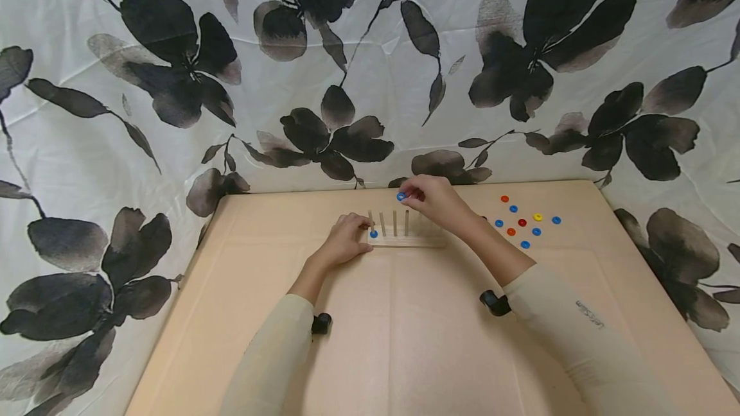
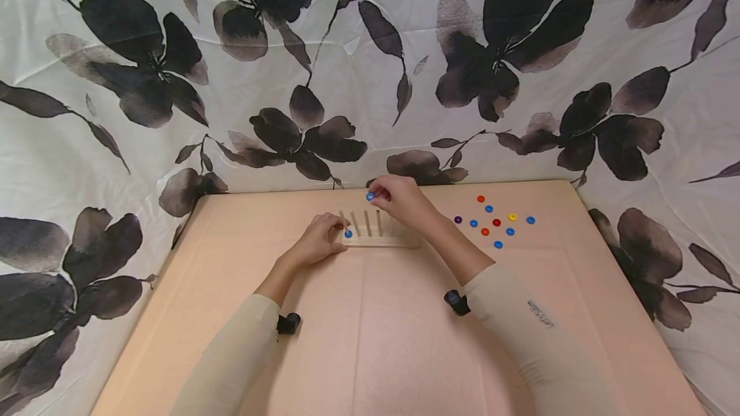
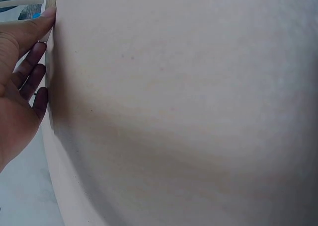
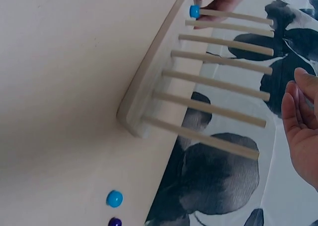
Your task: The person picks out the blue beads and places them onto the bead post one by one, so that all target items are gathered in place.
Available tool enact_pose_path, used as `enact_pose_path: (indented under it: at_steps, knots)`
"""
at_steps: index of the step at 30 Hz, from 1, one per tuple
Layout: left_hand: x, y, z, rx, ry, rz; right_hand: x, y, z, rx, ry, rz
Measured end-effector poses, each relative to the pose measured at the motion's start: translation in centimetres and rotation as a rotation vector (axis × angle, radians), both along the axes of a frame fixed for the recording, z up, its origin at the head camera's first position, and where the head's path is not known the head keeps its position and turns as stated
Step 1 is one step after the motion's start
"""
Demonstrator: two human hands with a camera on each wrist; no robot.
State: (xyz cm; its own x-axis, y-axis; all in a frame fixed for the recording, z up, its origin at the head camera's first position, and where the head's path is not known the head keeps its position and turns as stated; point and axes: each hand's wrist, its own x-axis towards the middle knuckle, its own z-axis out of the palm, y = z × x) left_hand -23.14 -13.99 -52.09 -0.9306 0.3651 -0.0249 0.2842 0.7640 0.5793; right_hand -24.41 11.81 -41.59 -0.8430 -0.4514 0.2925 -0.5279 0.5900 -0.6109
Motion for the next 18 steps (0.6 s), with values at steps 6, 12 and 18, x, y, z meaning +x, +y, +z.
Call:
enact_pose_path:
  at_steps: [6,12,18]
  knots:
    - [0.0,0.0,0.0,-0.002,0.004,-0.002,0.0,-1.4,-0.1,0.031,-0.021,0.016]
    - [-0.1,0.0,0.0,0.004,0.013,-0.007,0.0,-2.4,-0.4,0.042,-0.021,0.024]
    - [-0.2,-0.1,-0.1,-0.003,0.011,-0.013,-0.1,-3.3,-0.7,0.06,-0.005,0.03]
